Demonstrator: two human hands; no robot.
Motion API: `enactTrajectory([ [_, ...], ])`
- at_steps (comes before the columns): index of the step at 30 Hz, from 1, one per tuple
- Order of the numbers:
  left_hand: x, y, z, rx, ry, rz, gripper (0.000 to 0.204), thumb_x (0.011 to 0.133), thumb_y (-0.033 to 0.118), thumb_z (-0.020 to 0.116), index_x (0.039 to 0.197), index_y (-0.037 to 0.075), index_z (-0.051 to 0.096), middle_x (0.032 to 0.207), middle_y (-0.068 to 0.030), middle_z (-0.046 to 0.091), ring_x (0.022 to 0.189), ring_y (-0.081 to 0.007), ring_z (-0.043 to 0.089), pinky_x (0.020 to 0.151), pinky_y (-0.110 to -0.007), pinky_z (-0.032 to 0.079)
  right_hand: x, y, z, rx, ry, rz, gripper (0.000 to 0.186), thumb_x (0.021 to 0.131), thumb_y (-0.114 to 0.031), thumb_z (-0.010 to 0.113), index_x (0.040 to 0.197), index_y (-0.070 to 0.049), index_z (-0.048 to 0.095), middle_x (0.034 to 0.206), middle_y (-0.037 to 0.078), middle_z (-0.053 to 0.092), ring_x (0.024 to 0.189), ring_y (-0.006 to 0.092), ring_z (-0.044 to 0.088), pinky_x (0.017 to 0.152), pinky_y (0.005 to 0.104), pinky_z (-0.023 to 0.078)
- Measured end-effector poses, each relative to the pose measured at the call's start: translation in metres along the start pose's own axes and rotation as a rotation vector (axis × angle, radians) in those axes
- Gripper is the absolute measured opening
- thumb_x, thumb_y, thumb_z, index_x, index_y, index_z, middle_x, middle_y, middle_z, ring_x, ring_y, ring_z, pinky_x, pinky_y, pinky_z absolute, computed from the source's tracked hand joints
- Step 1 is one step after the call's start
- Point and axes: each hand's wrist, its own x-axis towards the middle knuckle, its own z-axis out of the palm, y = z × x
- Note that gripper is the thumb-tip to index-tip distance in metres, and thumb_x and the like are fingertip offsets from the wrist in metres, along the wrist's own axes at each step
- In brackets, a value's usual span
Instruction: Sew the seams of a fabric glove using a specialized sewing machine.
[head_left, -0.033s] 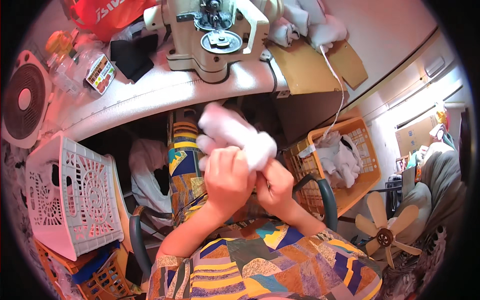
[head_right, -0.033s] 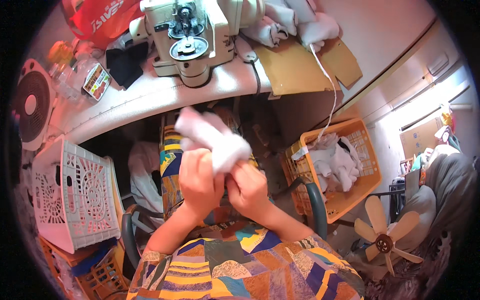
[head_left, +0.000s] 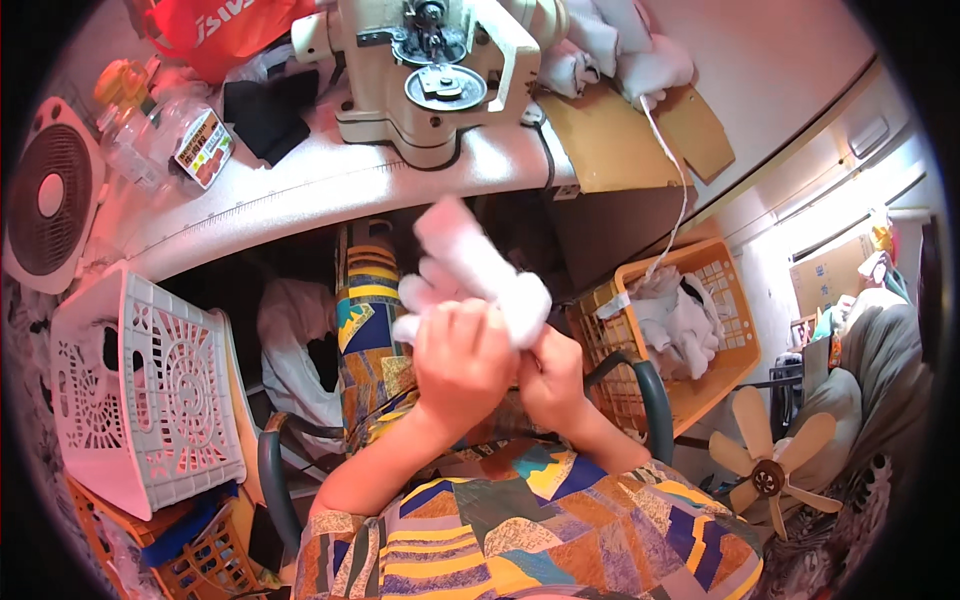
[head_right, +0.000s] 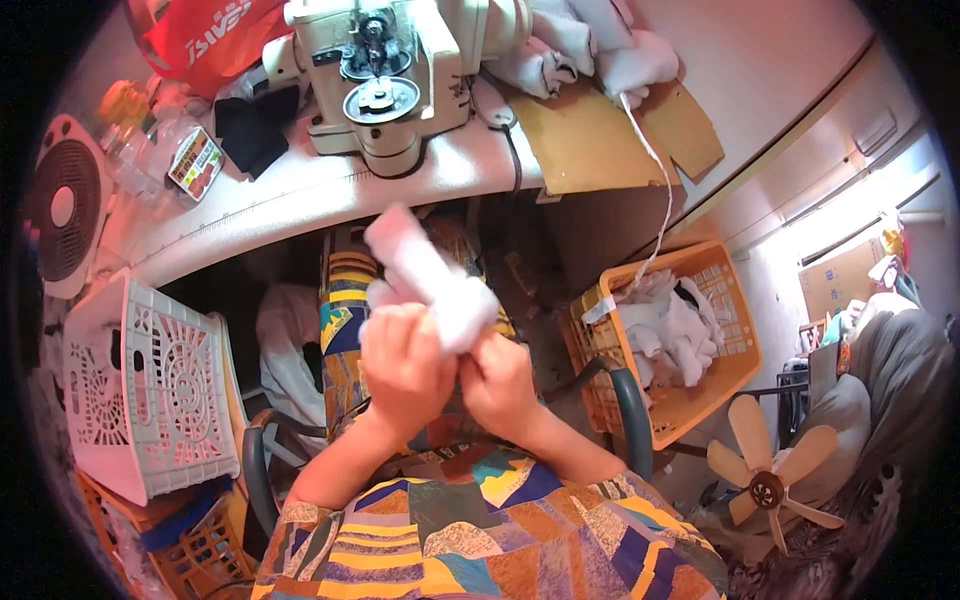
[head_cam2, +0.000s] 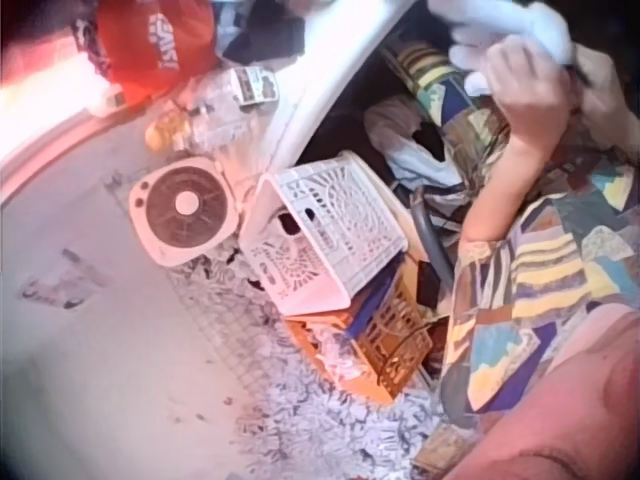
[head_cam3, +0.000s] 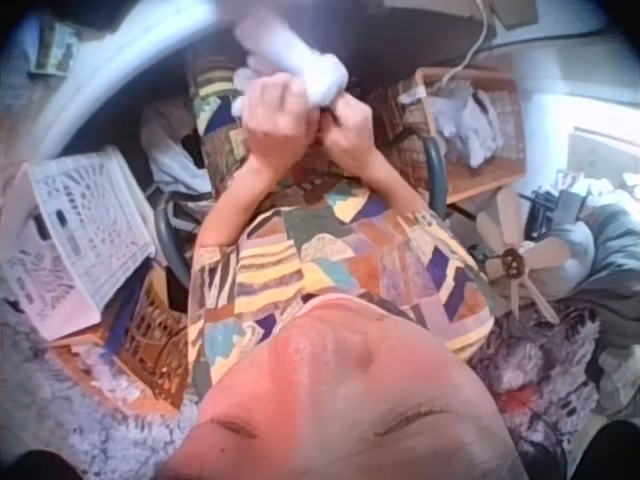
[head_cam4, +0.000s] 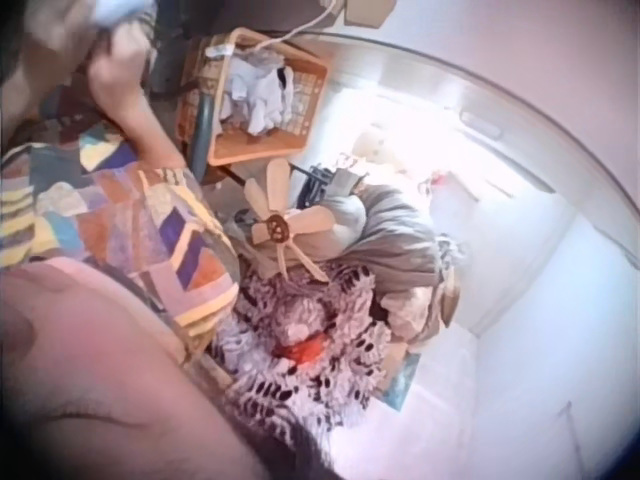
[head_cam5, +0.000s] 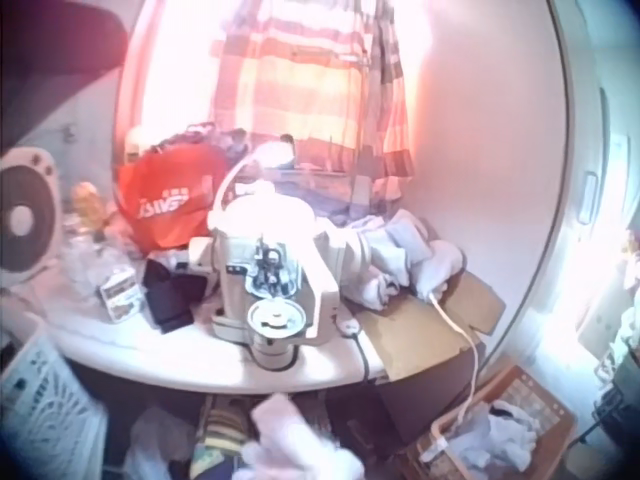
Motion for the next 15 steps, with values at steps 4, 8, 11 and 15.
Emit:
enactTrajectory([
  [4,-0.009,0.010,0.013,0.048,-0.054,0.254,0.025,0.068,0.016,0.063,0.090,0.005,0.059,0.091,-0.0080,0.057,0.081,-0.0273,0.058,0.070,-0.043,0.046,0.025,0.023,-0.011,1.206,0.007,0.521,0.026,0.096,-0.008,0.045,0.115,0.003,0.060,0.110,0.010,0.066,0.098,0.0195,0.065,0.087,0.0339,0.053],
  [8,-0.021,0.011,0.014,0.136,-0.113,0.264,0.031,0.067,0.018,0.065,0.095,0.005,0.061,0.095,-0.0084,0.058,0.088,-0.0271,0.059,0.075,-0.042,0.047,0.029,0.025,-0.004,1.268,-0.003,0.515,0.034,0.099,-0.019,0.044,0.124,0.002,0.055,0.116,0.012,0.064,0.102,0.0201,0.063,0.091,0.0350,0.052],
  [11,-0.022,0.007,0.019,0.129,-0.121,0.200,0.033,0.069,0.017,0.067,0.099,0.006,0.060,0.098,-0.0094,0.057,0.091,-0.0276,0.059,0.076,-0.041,0.047,0.027,0.043,0.001,1.294,-0.147,0.484,0.044,0.098,-0.027,0.049,0.135,-0.001,0.046,0.131,0.012,0.055,0.116,0.0223,0.057,0.099,0.0379,0.048],
  [15,-0.022,0.004,0.023,0.147,0.236,0.193,0.030,0.069,0.018,0.072,0.090,0.007,0.055,0.095,-0.0099,0.052,0.088,-0.0285,0.055,0.071,-0.040,0.045,0.017,0.044,0.000,1.382,-0.206,0.629,0.050,0.098,-0.032,0.052,0.139,-0.005,0.042,0.136,0.010,0.051,0.120,0.0224,0.054,0.101,0.0381,0.046],
])
